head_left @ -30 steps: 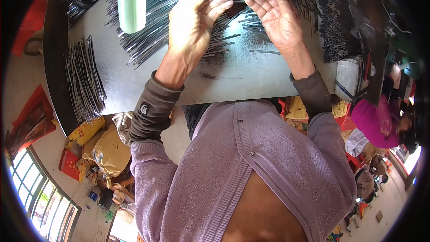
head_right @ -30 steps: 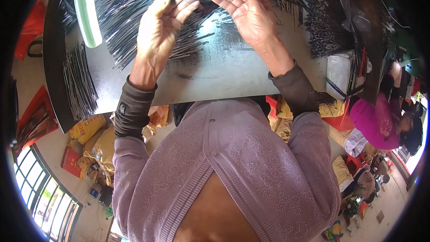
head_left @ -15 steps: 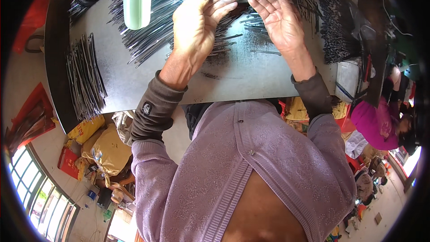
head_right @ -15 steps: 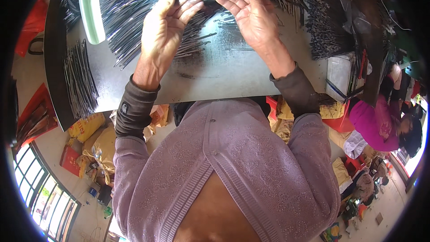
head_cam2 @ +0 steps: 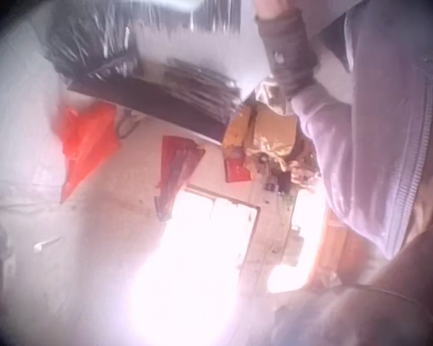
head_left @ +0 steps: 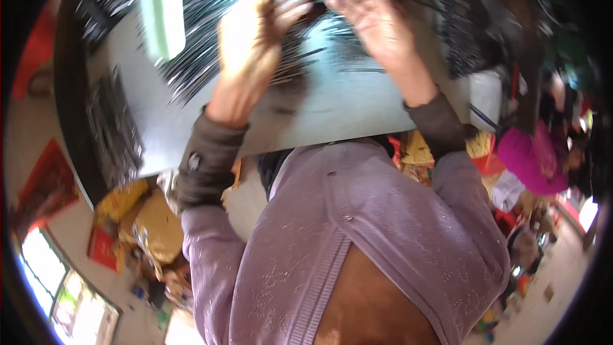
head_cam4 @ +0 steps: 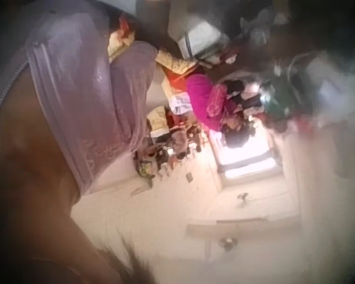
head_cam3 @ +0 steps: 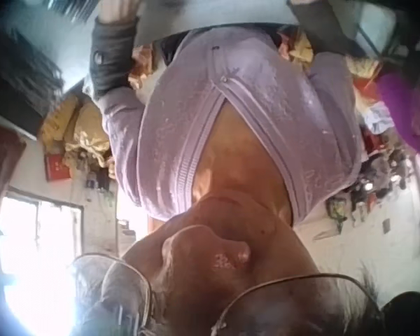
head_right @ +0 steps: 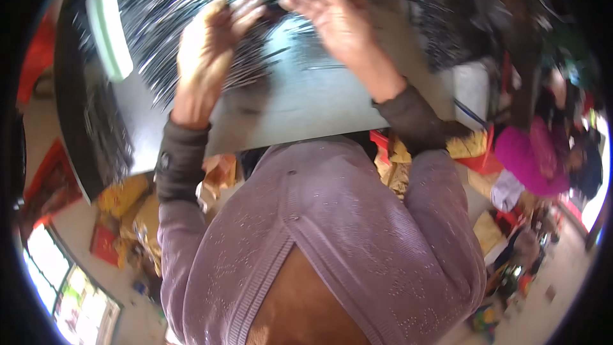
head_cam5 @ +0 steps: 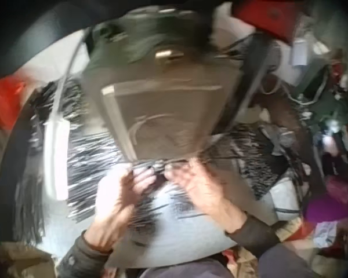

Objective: Processing small metal wire-like components using a manual workbench press and hand manipulation.

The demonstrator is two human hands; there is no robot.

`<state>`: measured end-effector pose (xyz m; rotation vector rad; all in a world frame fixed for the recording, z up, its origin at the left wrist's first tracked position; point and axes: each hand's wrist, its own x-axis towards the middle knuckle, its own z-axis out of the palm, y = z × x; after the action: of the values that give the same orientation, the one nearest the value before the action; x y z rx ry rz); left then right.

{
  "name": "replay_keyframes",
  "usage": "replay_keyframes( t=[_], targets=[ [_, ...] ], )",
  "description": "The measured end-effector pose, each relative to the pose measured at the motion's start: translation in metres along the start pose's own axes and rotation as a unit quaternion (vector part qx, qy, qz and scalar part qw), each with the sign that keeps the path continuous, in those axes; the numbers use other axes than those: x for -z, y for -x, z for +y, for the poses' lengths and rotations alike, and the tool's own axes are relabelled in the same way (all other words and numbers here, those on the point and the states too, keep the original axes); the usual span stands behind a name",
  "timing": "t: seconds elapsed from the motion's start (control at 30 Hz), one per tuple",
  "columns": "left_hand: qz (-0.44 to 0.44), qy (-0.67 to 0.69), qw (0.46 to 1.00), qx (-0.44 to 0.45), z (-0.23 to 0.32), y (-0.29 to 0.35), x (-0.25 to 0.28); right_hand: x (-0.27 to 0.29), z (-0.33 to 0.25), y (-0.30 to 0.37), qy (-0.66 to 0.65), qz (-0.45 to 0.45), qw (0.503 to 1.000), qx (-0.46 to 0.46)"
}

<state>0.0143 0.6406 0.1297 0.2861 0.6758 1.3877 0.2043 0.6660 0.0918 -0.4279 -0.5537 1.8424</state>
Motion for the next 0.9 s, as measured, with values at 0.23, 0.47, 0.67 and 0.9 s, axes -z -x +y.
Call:
replay_keyframes(
  t=[0.23, 0.47, 0.67, 0.9],
  targets=[
    [0.038, -0.018, 0.996, 0.073, 0.020, -0.016, 0.000, -0.022, -0.028, 0.027, 0.077, 0.083, 0.988, -0.106],
    [-0.043, -0.179, 0.980, 0.070, 0.007, 0.015, -0.013, -0.006, -0.128, 0.057, 0.821, 0.181, 0.532, 0.104],
    [-0.098, -0.214, 0.960, 0.151, -0.020, 0.033, -0.019, 0.004, -0.146, 0.030, 0.945, 0.036, 0.239, 0.221],
    [-0.061, -0.175, 0.976, 0.118, -0.020, 0.035, -0.009, -0.002, -0.128, 0.024, 0.885, -0.091, 0.252, 0.380]
  ],
)
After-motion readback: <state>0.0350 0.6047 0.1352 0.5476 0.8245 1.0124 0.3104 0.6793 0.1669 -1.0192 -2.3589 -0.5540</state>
